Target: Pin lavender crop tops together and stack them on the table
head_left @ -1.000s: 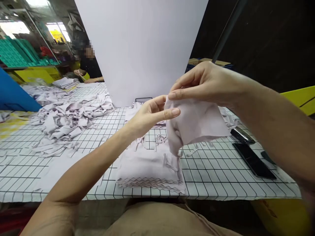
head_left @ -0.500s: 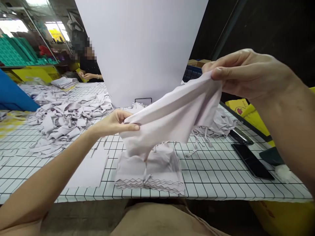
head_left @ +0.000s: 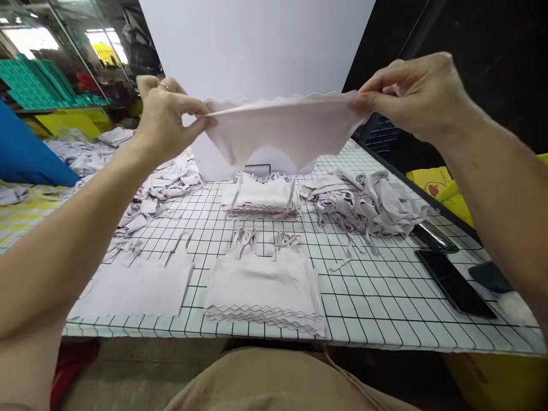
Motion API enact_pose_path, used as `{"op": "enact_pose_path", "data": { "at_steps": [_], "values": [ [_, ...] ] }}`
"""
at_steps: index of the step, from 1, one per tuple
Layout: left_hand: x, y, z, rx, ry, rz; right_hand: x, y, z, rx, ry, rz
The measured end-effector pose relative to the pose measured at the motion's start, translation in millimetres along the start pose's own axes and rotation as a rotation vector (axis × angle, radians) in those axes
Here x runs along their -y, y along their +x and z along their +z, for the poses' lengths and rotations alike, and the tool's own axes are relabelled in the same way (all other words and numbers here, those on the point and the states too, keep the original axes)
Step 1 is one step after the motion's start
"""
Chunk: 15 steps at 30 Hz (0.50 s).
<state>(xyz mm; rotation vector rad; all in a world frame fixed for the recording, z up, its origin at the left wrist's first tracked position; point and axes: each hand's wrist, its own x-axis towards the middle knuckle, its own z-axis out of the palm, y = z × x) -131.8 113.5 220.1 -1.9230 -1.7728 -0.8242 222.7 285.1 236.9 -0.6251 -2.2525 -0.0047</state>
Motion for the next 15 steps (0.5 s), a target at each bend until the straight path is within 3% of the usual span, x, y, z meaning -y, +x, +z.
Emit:
{"op": "enact_pose_path", "data": {
  "at_steps": [5, 8, 10, 15],
  "values": [
    [6, 7, 23.7, 0.051, 0.103, -0.044, -19, 13, 25, 0.173, -0.105, 0.005],
    [9, -11, 48.4, 0.02, 0.095, -0.016, -23, 0, 46, 0.253, -0.094, -0.02],
    [6, -41, 64.6, -0.004, 0.116, -0.029, -21, -28, 59, 0.326, -0.102, -0.039],
    [-20, -152, 95.6, 0.06, 0.079, -0.063, -8, -133, 90, 0.441, 0.038, -0.088]
  ]
}}
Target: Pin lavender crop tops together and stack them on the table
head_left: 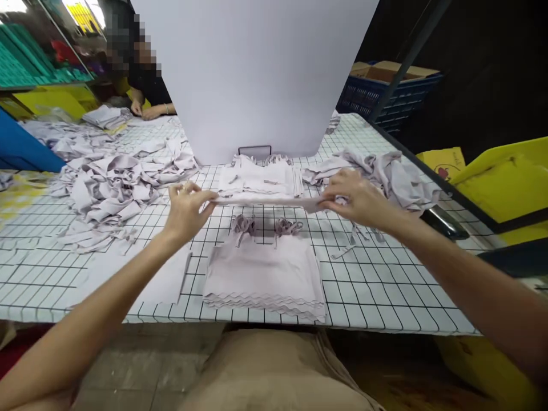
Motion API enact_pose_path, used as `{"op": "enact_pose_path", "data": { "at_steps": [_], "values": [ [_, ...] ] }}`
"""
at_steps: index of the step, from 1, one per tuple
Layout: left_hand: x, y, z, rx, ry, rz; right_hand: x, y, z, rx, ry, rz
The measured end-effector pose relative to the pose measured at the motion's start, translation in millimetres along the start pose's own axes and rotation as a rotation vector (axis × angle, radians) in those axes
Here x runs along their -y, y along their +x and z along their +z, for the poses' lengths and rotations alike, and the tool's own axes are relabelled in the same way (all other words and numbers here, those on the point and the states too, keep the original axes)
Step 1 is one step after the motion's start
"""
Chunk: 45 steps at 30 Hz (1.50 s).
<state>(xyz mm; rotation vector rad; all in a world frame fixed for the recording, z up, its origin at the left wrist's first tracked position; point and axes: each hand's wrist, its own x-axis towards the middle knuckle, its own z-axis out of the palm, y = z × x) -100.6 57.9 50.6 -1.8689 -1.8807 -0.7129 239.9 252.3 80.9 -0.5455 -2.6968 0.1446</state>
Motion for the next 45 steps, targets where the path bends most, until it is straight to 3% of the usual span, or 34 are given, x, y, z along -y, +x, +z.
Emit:
{"op": "enact_pose_path", "data": {
  "at_steps": [3, 7, 12, 15, 18, 21, 24, 26, 28, 31, 34, 39, 42, 45],
  "values": [
    [-19, -54, 3.5, 0.042, -0.113, -0.017, 19, -41, 28, -0.117, 0.077, -0.034],
    [-43, -104, -11.9, -0.006, -0.189, -0.004, 56, -85, 38, -0.246, 0.142, -0.029],
    [-66, -153, -22.2, 0.08, -0.249, -0.002, 90, -133, 51, -0.139, 0.15, -0.061],
    [-72, -169, -23.1, 0.2, -0.308, -0.058, 96, -148, 66, 0.015, 0.173, -0.085],
    [-76, -175, -28.5, 0.276, -0.431, -0.152, 101, -153, 80, 0.049, 0.162, -0.123],
    [-79, -176, -34.3, 0.178, -0.439, -0.193, 109, -156, 92, 0.118, 0.065, -0.153],
    [-79, -175, -32.7, 0.101, -0.385, -0.115, 110, -153, 94, 0.198, -0.008, -0.145],
    [-73, -167, -25.8, 0.11, -0.351, -0.048, 105, -140, 89, 0.164, 0.025, -0.132],
    [-61, -148, -14.2, 0.078, -0.342, -0.065, 96, -113, 83, 0.055, 0.105, -0.099],
    [-33, -103, 11.3, 0.024, -0.454, -0.307, 81, -43, 86, -0.06, 0.268, 0.0],
    [-6, -53, 42.2, 0.144, -0.733, -0.63, 74, 43, 110, 0.023, 0.297, 0.164],
    [14, -8, 81.8, 0.154, -0.851, -0.717, 75, 157, 166, 0.001, 0.188, 0.199],
    [20, -4, 85.8, 0.143, -0.903, -0.761, 73, 190, 186, 0.008, 0.181, 0.229],
    [26, -8, 77.8, 0.128, -0.969, -0.841, 70, 197, 188, 0.014, 0.245, 0.245]
  ]
}}
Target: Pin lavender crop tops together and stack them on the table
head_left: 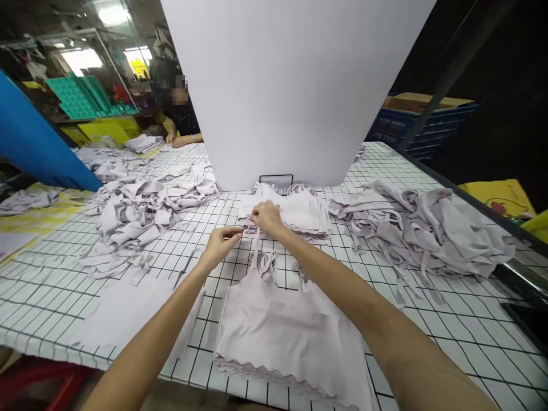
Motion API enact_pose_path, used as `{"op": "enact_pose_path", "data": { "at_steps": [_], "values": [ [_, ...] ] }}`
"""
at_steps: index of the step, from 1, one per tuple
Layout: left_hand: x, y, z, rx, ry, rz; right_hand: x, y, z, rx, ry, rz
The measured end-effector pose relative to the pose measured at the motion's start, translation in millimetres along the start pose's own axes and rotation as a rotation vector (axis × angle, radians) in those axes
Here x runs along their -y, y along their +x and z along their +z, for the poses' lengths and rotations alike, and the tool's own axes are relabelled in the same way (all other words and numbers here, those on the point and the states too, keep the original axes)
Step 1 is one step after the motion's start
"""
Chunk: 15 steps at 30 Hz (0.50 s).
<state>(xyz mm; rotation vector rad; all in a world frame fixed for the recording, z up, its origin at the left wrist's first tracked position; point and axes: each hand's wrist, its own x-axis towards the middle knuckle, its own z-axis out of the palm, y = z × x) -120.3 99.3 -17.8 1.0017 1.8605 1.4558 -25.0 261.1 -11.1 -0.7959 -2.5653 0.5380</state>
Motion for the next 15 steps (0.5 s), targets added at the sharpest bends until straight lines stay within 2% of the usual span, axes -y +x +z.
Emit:
{"op": "enact_pose_path", "data": {
  "at_steps": [4, 6, 9, 12, 15],
  "values": [
    [-8, -10, -8.4, 0.027, -0.152, -0.103, 4, -22, -18, -0.022, 0.121, -0.116],
    [-15, -20, -6.1, 0.094, -0.313, -0.192, 9, -43, -29, -0.062, 0.21, -0.256],
    [-23, -40, 1.8, 0.217, -0.614, -0.363, 15, -76, -41, -0.194, 0.292, -0.543],
    [-26, -63, 10.2, 0.274, -0.735, -0.458, 16, -104, -47, -0.261, 0.192, -0.716],
    [-25, -81, 18.5, 0.254, -0.761, -0.487, 14, -122, -48, -0.233, 0.112, -0.748]
  ]
}}
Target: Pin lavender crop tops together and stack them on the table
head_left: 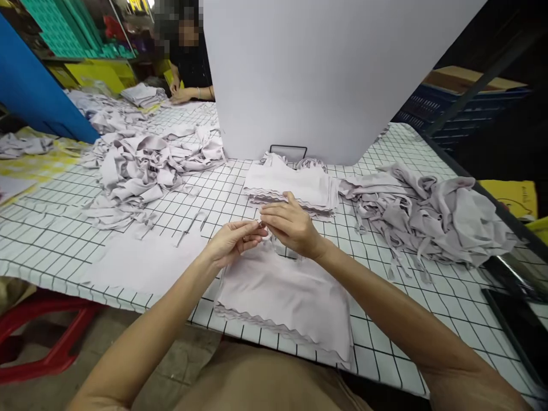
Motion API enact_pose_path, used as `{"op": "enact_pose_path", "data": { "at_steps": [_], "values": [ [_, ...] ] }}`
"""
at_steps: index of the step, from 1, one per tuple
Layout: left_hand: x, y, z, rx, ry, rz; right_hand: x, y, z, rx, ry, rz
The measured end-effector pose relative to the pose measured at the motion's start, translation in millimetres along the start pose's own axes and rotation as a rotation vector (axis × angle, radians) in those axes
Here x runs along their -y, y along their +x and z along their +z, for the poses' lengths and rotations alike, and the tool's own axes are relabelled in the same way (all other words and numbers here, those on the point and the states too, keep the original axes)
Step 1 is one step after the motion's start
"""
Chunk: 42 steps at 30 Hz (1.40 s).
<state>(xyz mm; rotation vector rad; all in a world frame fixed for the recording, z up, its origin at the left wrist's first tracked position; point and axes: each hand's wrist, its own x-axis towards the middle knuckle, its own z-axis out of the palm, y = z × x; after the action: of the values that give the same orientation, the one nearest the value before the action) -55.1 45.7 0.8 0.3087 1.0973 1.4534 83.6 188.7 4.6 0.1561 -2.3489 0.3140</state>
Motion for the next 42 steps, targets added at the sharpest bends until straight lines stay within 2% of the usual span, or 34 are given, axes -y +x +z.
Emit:
{"op": "enact_pose_path", "data": {
  "at_steps": [3, 6, 9, 13, 16, 18, 24, 28, 30, 32, 35, 42],
  "values": [
    [11, -6, 7.0, -0.036, -0.033, 0.016, 8, -10, -1, 0.02, 0.006, 0.03],
    [17, -10, 12.7, -0.075, -0.053, 0.028, 15, -17, -1, -0.032, 0.038, 0.042],
    [20, -13, 13.4, -0.063, -0.019, 0.076, 20, -23, -3, -0.041, 0.115, 0.073],
    [17, -21, 12.1, -0.026, 0.15, 0.174, 25, -27, -11, -0.036, 0.333, 0.285],
    [15, -27, 15.1, -0.043, 0.322, 0.286, 30, -24, -19, 0.068, 0.62, 0.466],
    [15, -30, 18.3, -0.047, 0.406, 0.355, 33, -20, -20, 0.139, 0.703, 0.529],
    [26, -37, 17.1, -0.068, 0.614, 0.484, 36, -20, -17, 0.118, 0.554, 0.53],
    [40, -36, 3.8, -0.077, 1.063, 0.662, 34, -29, -16, 0.182, 0.505, 0.579],
    [48, -34, -2.6, -0.11, 1.323, 0.66, 34, -36, -14, 0.236, 0.524, 0.646],
    [55, -31, -6.6, -0.129, 1.48, 0.61, 35, -43, -10, 0.28, 0.528, 0.692],
    [60, -27, -8.3, -0.119, 1.532, 0.582, 37, -54, -4, 0.293, 0.472, 0.717],
    [67, -22, -8.7, -0.069, 1.426, 0.632, 43, -65, 5, 0.246, 0.447, 0.67]
  ]
}}
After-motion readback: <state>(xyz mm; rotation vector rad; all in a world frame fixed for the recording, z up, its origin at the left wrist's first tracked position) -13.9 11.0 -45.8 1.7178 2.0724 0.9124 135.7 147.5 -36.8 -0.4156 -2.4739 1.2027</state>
